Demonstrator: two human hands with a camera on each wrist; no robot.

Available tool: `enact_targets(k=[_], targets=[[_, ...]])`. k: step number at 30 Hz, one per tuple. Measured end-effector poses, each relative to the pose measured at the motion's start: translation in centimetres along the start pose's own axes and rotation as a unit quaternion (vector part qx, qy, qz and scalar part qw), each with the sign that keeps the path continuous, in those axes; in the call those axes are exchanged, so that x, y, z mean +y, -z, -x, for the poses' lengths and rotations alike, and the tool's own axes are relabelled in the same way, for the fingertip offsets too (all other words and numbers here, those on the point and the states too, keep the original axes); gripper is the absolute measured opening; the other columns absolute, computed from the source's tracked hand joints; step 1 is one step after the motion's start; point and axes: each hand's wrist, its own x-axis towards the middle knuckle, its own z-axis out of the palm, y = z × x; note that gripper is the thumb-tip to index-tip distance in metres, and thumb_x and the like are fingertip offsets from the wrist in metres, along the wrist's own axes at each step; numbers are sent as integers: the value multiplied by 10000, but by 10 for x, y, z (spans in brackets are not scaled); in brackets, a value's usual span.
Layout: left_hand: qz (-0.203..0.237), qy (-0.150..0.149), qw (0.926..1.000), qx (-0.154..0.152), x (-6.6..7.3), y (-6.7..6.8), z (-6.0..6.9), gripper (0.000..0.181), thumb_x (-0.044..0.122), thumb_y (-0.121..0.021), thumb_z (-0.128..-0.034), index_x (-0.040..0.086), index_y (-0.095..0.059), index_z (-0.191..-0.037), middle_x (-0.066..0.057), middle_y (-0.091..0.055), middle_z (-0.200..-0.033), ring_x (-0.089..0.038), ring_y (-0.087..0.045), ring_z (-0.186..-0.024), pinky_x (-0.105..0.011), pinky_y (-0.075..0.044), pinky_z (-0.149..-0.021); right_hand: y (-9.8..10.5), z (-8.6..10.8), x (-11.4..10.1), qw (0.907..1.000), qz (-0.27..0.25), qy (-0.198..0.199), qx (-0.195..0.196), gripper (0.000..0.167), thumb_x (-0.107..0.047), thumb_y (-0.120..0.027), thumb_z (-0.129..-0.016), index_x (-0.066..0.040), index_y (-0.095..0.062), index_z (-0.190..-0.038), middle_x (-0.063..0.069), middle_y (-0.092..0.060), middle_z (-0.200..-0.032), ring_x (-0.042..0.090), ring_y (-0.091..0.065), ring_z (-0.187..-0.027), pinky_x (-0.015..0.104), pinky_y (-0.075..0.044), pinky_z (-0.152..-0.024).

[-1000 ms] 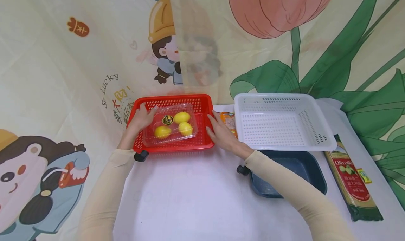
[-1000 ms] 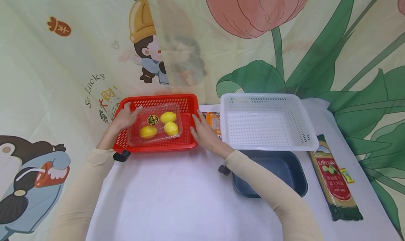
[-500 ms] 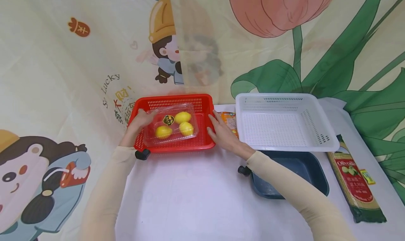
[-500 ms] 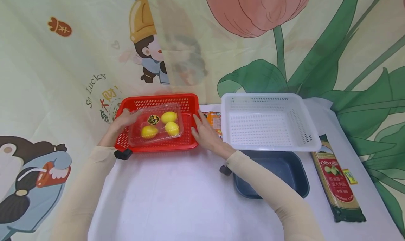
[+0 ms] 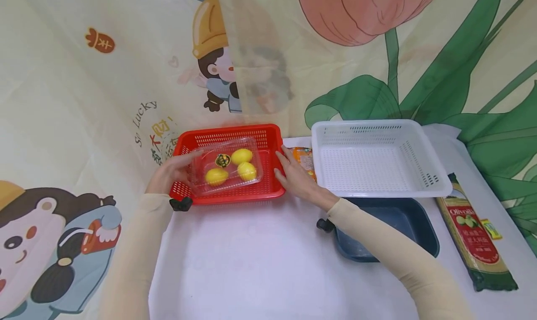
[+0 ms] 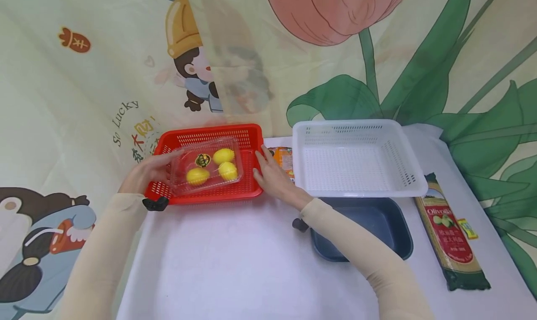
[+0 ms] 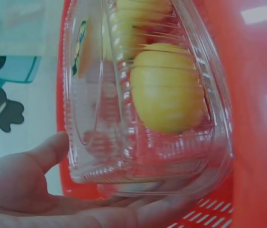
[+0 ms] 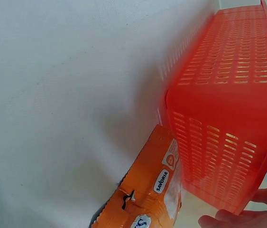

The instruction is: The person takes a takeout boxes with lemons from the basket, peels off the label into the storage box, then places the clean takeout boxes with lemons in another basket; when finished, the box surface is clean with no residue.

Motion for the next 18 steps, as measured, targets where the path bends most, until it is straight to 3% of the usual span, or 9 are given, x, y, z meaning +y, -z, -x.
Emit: enact_targets(k=[8,14,18], targets=[[341,244,9989,-225,0,6,-5,984,525,-611,-966,201,36,-1633,-92,-128,-1667,-304,-215,-1484,-679,-227,-1200,0,-1,1,10000,-11,46,55,642,-265,-565,-1029,-53,-319,-1583,105,-138,-1704,314,-342,-1506,422,-545,-1002],[255,320,9991,-64,1,1,-6,966,522,-658,-937,196,-68,-1629,-96,-224,-1622,-280,-329,-1405,-528,-349,-1200,0,0,1,10000,-40,61,63,642,-246,-575,-1026,-54,-319,-1583,103,-139,-1704,309,-328,-1514,430,-532,-1022],[400,290,9987,-113,1,-2,-8,991,521,-670,-927,212,-47,-1634,-81,-198,-1655,-273,-307,-1448,-517,-319,-1222,0,0,1,10000,-95,-18,-20,663,-255,-592,-1019,-73,-309,-1591,85,-127,-1709,306,-310,-1522,414,-560,-981]])
